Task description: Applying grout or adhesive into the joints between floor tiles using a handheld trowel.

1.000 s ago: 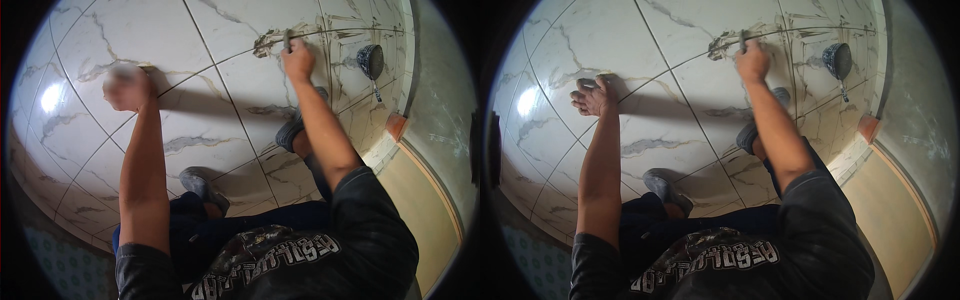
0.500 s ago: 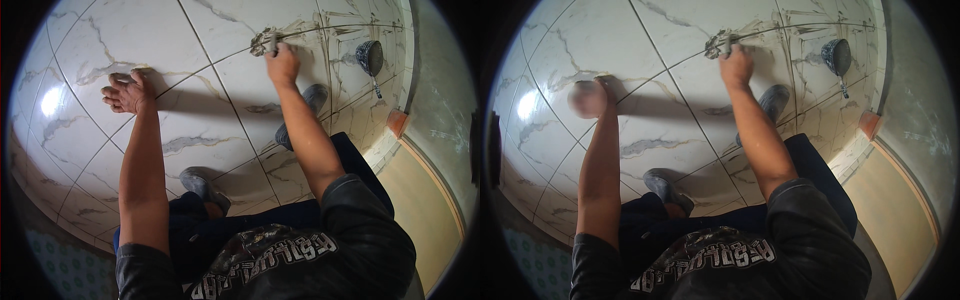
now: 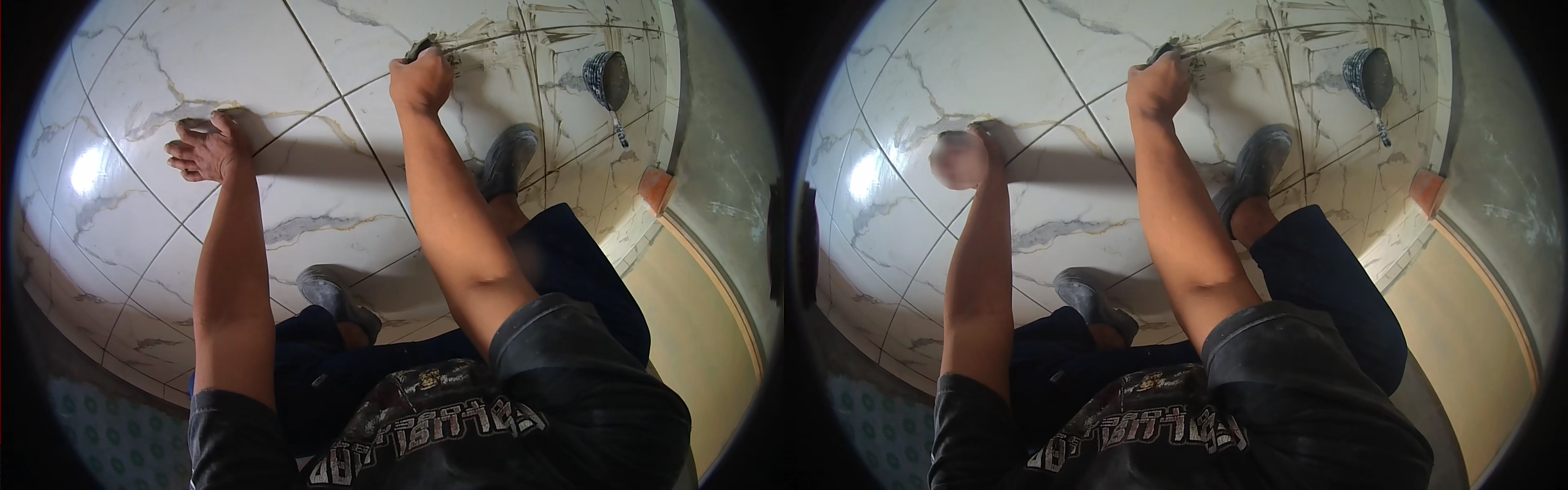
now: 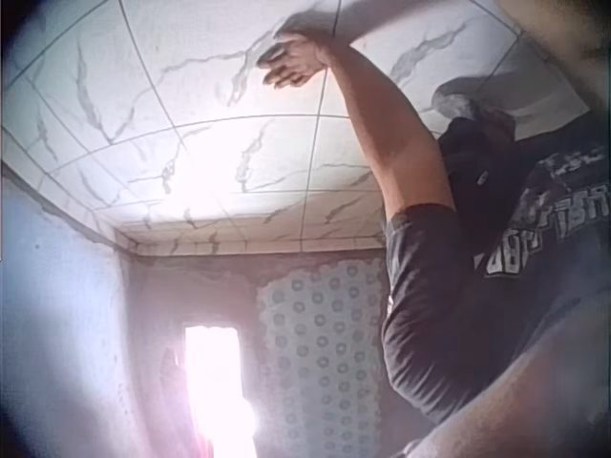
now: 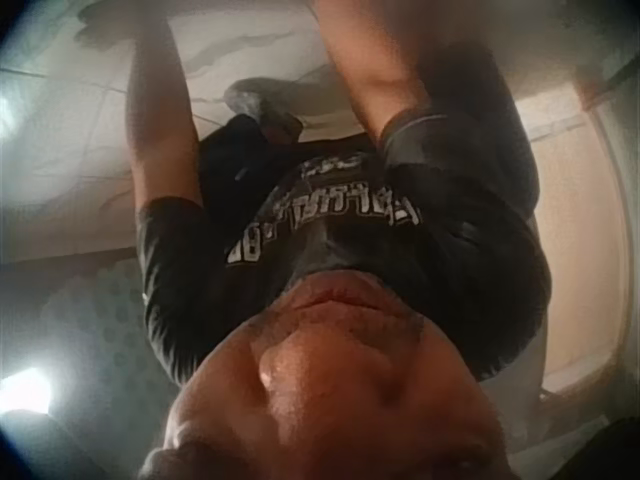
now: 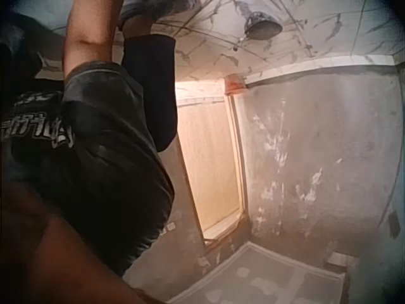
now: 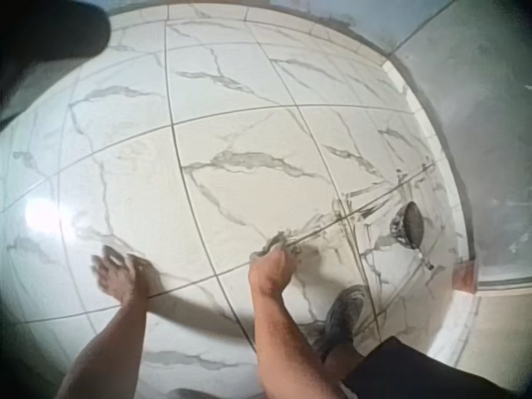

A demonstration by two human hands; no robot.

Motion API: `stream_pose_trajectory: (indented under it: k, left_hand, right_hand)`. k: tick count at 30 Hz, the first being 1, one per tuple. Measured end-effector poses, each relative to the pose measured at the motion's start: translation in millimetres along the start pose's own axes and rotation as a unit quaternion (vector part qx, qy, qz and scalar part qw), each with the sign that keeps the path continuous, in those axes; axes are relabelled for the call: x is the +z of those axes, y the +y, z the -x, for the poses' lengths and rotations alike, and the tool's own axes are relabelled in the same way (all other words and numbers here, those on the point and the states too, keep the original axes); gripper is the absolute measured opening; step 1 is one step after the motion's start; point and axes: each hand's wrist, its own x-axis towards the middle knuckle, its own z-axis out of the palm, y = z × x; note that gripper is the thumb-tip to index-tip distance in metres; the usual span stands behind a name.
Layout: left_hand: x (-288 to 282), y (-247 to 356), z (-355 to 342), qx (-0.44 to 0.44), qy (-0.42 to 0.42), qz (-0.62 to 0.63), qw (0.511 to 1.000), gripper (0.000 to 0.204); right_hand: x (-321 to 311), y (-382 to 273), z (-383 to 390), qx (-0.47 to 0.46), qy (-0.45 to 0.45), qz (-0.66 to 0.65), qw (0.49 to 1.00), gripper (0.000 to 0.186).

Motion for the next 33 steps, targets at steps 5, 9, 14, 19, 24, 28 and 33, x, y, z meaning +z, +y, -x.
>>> stream_pose_trajectory:
  k: [5, 9, 14, 19, 24, 28, 33]
  left_hand:
    - [-4, -6, -1, -0.003, -0.005, -0.021, 1.0, 0.078]
    - [-1, 0, -1, 0.008, 0.0, -0.014, 1.0, 0.08]
    - [-1, 0, 2, 0.005, -0.01, -0.015, 1.0, 0.081]
    - [-2, -4, -2, 0.005, -0.003, -0.043, 0.999, 0.08]
    - [2, 1, 1, -0.001, -0.009, -0.015, 1.0, 0.08]
    - [-2, -7, 0, -0.003, -0.01, -0.011, 1.0, 0.08]
    - [-1, -1, -2, 0.012, 0.002, -0.011, 1.0, 0.08]
  right_hand:
    - [-12, 9, -2, -0.013, -0.015, -0.096, 0.995, 0.031]
    - [-20, 38, -16, 0.001, 0.003, -0.039, 0.999, 0.026]
    - [-4, 29, -7, -0.182, -0.049, 0.018, 0.982, 0.024]
    - [-26, 34, -44, -0.286, -0.038, 0.041, 0.957, 0.02]
    - [-24, 61, -62, -0.624, -0.089, 0.138, 0.764, 0.025]
    - [-34, 75, -49, -0.679, -0.116, 0.118, 0.715, 0.021]
    - [-40, 76, -70, -0.293, -0.013, 0.115, 0.949, 0.026]
